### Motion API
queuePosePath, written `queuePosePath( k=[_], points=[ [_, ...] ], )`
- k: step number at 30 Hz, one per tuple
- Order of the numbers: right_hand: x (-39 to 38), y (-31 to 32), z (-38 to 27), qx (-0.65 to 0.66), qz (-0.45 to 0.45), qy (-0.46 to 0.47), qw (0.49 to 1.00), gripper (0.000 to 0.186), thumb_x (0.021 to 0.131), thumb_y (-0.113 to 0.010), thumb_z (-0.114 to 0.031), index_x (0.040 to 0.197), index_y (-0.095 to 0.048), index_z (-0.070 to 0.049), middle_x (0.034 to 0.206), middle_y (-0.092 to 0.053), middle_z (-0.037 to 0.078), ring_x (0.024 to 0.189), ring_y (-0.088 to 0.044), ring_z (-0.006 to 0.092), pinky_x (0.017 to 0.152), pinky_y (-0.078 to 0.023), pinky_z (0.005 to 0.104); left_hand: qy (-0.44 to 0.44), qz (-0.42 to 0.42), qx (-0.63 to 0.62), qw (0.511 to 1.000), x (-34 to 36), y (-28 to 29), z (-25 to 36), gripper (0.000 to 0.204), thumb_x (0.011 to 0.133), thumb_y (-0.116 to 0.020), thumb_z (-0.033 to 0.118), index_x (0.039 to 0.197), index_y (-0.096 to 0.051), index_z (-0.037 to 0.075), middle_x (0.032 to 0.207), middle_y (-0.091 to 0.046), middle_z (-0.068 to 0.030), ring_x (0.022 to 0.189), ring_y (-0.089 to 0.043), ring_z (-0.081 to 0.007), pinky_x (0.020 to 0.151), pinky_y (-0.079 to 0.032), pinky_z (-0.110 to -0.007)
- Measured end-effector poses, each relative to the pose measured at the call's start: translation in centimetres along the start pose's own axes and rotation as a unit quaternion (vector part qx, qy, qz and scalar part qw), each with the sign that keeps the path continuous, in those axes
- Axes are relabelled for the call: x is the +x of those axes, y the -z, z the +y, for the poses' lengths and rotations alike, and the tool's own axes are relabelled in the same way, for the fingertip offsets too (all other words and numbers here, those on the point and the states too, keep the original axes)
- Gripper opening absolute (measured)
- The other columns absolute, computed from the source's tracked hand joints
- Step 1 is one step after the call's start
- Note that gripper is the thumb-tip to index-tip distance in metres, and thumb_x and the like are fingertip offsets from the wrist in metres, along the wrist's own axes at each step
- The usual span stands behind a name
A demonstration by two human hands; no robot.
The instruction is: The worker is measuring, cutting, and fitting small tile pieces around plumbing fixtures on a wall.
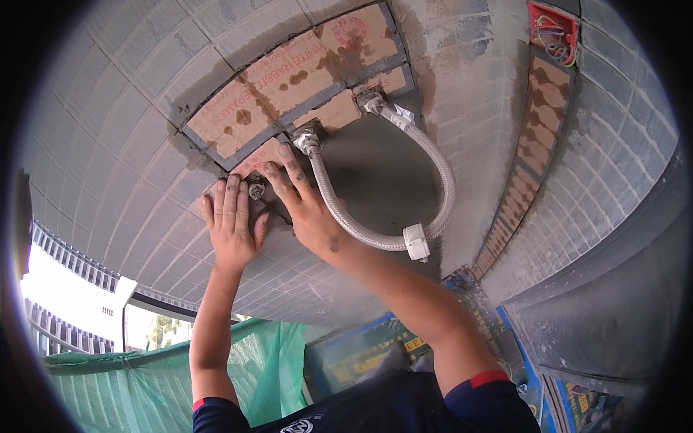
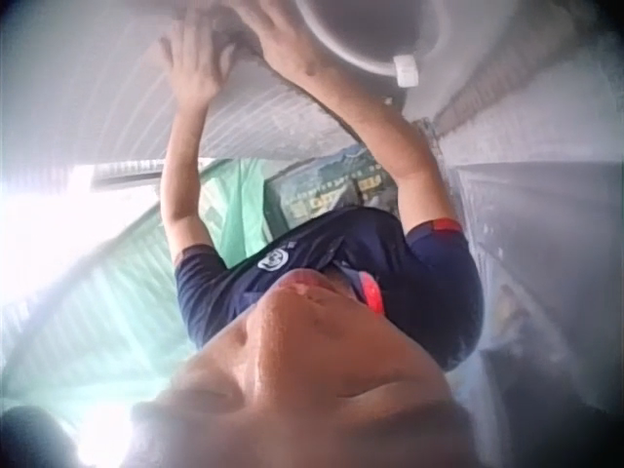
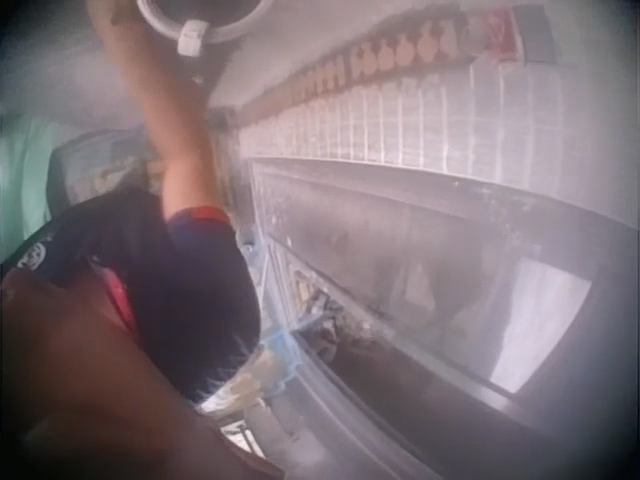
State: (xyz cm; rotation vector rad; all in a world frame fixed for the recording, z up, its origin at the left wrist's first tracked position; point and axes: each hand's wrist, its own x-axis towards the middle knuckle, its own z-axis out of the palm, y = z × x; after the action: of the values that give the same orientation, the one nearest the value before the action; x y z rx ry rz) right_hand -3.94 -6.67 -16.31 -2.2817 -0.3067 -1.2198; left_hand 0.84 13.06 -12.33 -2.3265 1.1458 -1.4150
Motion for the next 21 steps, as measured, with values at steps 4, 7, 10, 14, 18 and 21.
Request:
queuePosePath(
  k=[4, 7, 10, 14, 18, 21],
  points=[
    [0.4, 0.1, 0.5, 0.018, 0.019, 0.021, 0.999, 0.068, 0.085, -0.058, 0.002, 0.148, -0.047, -0.018, 0.164, -0.024, 0.009, 0.123, -0.055, 0.0420, 0.096, -0.050, 0.0435, -0.004, 0.008, 0.004, 1.000, 0.1, -0.1, -0.2, 0.063, 0.093, -0.062, 0.036, 0.143, -0.051, 0.001, 0.154, -0.043, -0.0128, 0.146, -0.034, -0.0314, 0.120, -0.014, -0.054],
    [0.3, 0.9, 0.8, 0.053, 0.016, 0.029, 0.998, 0.062, 0.087, -0.058, 0.001, 0.147, -0.048, -0.013, 0.163, -0.026, 0.009, 0.134, -0.045, 0.0437, 0.107, -0.043, 0.0460, -0.005, -0.005, -0.019, 1.000, 0.3, 0.4, -0.4, 0.065, 0.091, -0.066, 0.032, 0.145, -0.047, 0.000, 0.154, -0.042, -0.0141, 0.147, -0.033, -0.0332, 0.120, -0.015, -0.055],
    [-0.8, 0.8, 0.9, 0.065, 0.008, 0.035, 0.997, 0.056, 0.090, -0.056, -0.002, 0.145, -0.047, -0.005, 0.162, -0.028, 0.010, 0.140, -0.037, 0.0430, 0.110, -0.039, 0.0452, -0.026, -0.013, -0.049, 0.998, 0.0, 0.5, -0.8, 0.067, 0.091, -0.066, 0.027, 0.147, -0.042, -0.001, 0.155, -0.039, -0.0171, 0.148, -0.030, -0.0359, 0.120, -0.015, -0.055],
    [-0.6, 0.3, 1.2, 0.044, 0.020, 0.026, 0.999, 0.057, 0.090, -0.056, -0.003, 0.146, -0.046, -0.004, 0.161, -0.032, 0.009, 0.134, -0.049, 0.0349, 0.111, -0.039, 0.0428, -0.028, -0.007, -0.032, 0.999, 0.0, 0.2, -0.5, 0.067, 0.090, -0.068, 0.025, 0.146, -0.043, -0.001, 0.155, -0.039, -0.0173, 0.148, -0.030, -0.0360, 0.120, -0.015, -0.054],
    [-0.5, 0.7, -0.3, -0.038, 0.036, 0.008, 0.999, 0.060, 0.088, -0.056, -0.001, 0.147, -0.045, -0.005, 0.159, -0.035, 0.007, 0.121, -0.061, 0.0284, 0.104, -0.046, 0.0402, -0.014, 0.016, -0.003, 1.000, -0.1, 0.4, -0.1, 0.063, 0.091, -0.065, 0.031, 0.145, -0.048, 0.002, 0.154, -0.043, -0.0126, 0.147, -0.033, -0.0306, 0.120, -0.015, -0.053],
    [-0.2, 0.6, -0.2, -0.011, 0.045, 0.003, 0.999, 0.064, 0.087, -0.057, -0.002, 0.149, -0.041, -0.006, 0.159, -0.034, 0.007, 0.097, -0.070, 0.0298, 0.068, -0.059, 0.0359, -0.004, -0.002, -0.003, 1.000, 0.3, 0.7, -0.1, 0.064, 0.092, -0.064, 0.031, 0.146, -0.046, 0.002, 0.155, -0.041, -0.0127, 0.147, -0.034, -0.0303, 0.120, -0.017, -0.054]
  ],
)
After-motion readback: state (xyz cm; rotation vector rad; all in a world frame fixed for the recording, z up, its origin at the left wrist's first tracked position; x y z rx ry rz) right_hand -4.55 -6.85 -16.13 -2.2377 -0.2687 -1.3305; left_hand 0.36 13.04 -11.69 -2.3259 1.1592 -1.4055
